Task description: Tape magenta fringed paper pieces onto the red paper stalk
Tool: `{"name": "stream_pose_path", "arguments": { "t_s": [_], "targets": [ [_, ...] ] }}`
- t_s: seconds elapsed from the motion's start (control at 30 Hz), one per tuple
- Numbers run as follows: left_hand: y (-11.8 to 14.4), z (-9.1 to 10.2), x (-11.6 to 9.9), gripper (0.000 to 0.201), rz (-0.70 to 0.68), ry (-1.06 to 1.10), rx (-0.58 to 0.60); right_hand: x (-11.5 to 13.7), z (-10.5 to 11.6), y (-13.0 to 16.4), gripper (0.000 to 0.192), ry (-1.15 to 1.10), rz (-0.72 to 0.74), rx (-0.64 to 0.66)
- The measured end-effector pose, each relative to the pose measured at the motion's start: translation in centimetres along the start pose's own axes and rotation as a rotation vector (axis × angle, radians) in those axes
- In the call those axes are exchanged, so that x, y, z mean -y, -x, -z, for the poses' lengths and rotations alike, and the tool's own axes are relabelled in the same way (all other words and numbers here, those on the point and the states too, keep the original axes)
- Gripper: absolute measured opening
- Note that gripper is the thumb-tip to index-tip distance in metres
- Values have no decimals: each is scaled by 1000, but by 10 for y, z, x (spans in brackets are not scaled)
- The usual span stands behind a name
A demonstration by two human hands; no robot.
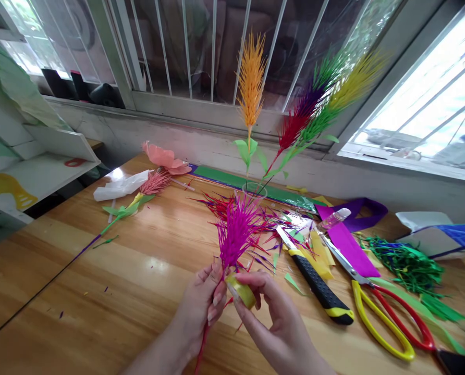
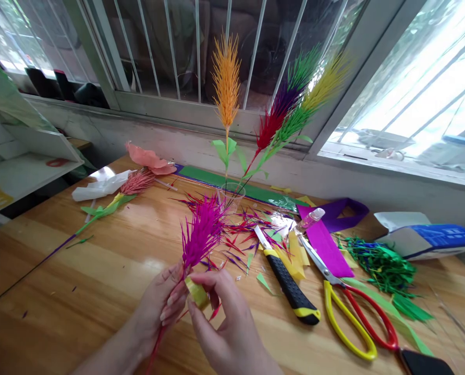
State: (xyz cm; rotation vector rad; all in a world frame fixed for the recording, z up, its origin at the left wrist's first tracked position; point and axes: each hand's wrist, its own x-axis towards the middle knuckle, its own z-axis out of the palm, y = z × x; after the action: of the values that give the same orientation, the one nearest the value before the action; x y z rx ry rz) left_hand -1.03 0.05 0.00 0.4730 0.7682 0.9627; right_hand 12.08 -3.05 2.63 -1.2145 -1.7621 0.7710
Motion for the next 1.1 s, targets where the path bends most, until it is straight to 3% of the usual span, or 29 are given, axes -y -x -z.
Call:
{"name": "stream_pose_path", "arguments": {
  "t_s": [0.1, 0.3, 0.57, 0.73, 1.0, 1.1],
  "targets": [
    [1, -1, -1, 38, -67, -39, -28, -8, -1, 0, 23, -10, -28, -16],
    [4, -2, -4, 29, -79, -23, 18, -9, 0, 0, 28, 32, 97, -80],
    [2, 1, -7, 26, -105, 19, -71, -8, -3, 1, 29, 25, 119, -110],
    [0, 3, -13, 27, -43, 72, 42, -11, -2, 1, 28, 54, 129, -126],
    [-9, 8, -7, 32, -116, -151, 32, -9, -2, 0, 32, 130, 218, -135],
    [-8, 9, -4, 36, -84, -184, 25, -9, -3, -1, 33, 150, 236, -129]
  ]
}}
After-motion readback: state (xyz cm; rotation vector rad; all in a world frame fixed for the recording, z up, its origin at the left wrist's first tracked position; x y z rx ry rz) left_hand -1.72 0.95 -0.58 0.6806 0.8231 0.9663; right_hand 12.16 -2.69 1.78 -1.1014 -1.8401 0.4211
